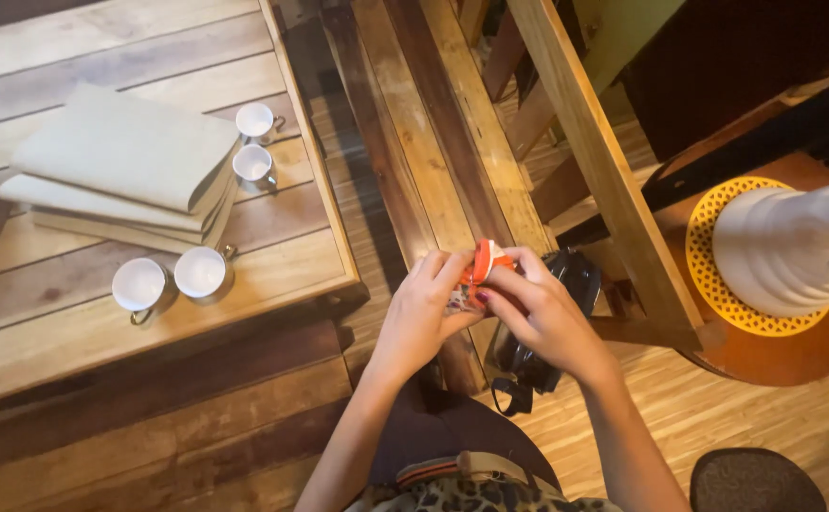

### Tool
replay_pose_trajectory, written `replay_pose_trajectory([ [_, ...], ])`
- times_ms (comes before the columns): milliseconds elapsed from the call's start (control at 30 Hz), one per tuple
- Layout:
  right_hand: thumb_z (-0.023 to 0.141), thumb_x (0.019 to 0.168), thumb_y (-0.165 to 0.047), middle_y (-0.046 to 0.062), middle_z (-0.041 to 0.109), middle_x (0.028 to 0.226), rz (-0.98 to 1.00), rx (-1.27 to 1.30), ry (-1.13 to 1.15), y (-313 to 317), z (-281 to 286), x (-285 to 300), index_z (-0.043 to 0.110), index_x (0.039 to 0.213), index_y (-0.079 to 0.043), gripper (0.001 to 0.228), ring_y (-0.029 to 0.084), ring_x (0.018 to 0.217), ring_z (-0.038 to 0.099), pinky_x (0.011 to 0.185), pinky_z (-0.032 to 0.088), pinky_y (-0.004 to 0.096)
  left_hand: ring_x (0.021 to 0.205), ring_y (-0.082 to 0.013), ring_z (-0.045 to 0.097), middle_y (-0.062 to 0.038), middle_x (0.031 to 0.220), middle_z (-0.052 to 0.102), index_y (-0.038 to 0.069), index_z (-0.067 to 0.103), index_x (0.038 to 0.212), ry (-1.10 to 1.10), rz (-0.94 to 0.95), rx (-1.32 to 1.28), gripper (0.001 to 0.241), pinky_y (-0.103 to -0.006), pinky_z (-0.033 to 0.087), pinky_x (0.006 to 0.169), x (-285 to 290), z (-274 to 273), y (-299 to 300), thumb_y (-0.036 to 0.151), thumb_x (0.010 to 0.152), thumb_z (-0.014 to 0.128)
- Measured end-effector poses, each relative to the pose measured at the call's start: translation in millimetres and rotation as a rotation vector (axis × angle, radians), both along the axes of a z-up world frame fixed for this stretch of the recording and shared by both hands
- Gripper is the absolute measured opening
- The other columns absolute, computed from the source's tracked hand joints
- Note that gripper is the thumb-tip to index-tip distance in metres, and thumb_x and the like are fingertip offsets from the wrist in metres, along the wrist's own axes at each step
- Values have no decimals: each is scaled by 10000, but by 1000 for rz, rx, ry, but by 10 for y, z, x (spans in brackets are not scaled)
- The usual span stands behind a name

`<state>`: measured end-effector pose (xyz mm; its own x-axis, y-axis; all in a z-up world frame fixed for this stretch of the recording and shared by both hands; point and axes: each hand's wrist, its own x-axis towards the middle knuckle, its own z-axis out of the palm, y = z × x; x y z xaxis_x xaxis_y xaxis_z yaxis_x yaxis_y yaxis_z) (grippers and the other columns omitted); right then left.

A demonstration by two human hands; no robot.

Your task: Cleaning a statue and various glassware with a cloth in a restaurant or bar.

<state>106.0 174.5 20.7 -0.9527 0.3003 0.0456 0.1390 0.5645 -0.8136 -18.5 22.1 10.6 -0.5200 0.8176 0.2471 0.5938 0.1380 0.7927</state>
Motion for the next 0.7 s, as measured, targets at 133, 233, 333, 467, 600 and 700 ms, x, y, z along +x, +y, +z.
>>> replay_pose_trajectory([
  [133,742,883,-131,121,627,1146,-157,-44,72,55,-57,-123,532,1186,-28,383,233,995,684,830,562,338,1051,-366,635,-147,1101,627,49,589,1286,-31,-9,-40,668,-441,508,880,-115,-126,117,161,690,871],
  [233,789,825,-153,109,635,1150,-230,-49,107,135,52,-184,487,1209,-37,502,224,996,696,829,573,348,1084,-392,615,-171,1147,615,13,536,1304,-145,-41,-2,704,-439,510,874,-150,-178,202,179,713,879],
  [333,801,779,-142,124,600,1215,-134,287,162,216,184,-198,582,1190,-72,471,300,1067,625,903,538,400,1091,-386,620,-159,1138,624,32,548,1285,-149,-62,-41,671,-441,512,880,-208,-182,271,178,711,863],
  [467,756,815,-98,189,528,1366,90,237,139,305,177,-247,562,1317,-39,541,383,1206,553,923,525,411,1075,-373,643,-159,1130,649,37,576,1251,-83,26,-64,624,-442,514,880,-303,-203,237,216,727,864],
  [600,687,923,-111,150,610,1270,5,70,-14,317,45,-274,527,1416,-67,520,264,1036,680,817,571,345,1057,-371,662,-178,1133,660,17,578,1240,-78,97,-18,606,-434,531,859,-299,-118,299,277,775,868],
  [700,692,947,-112,116,688,1074,-124,152,69,291,11,-259,560,1375,-63,450,234,941,698,804,556,345,1023,-379,668,-184,1111,654,5,569,1229,-78,125,-50,633,-433,535,822,-318,-9,376,314,763,865],
])
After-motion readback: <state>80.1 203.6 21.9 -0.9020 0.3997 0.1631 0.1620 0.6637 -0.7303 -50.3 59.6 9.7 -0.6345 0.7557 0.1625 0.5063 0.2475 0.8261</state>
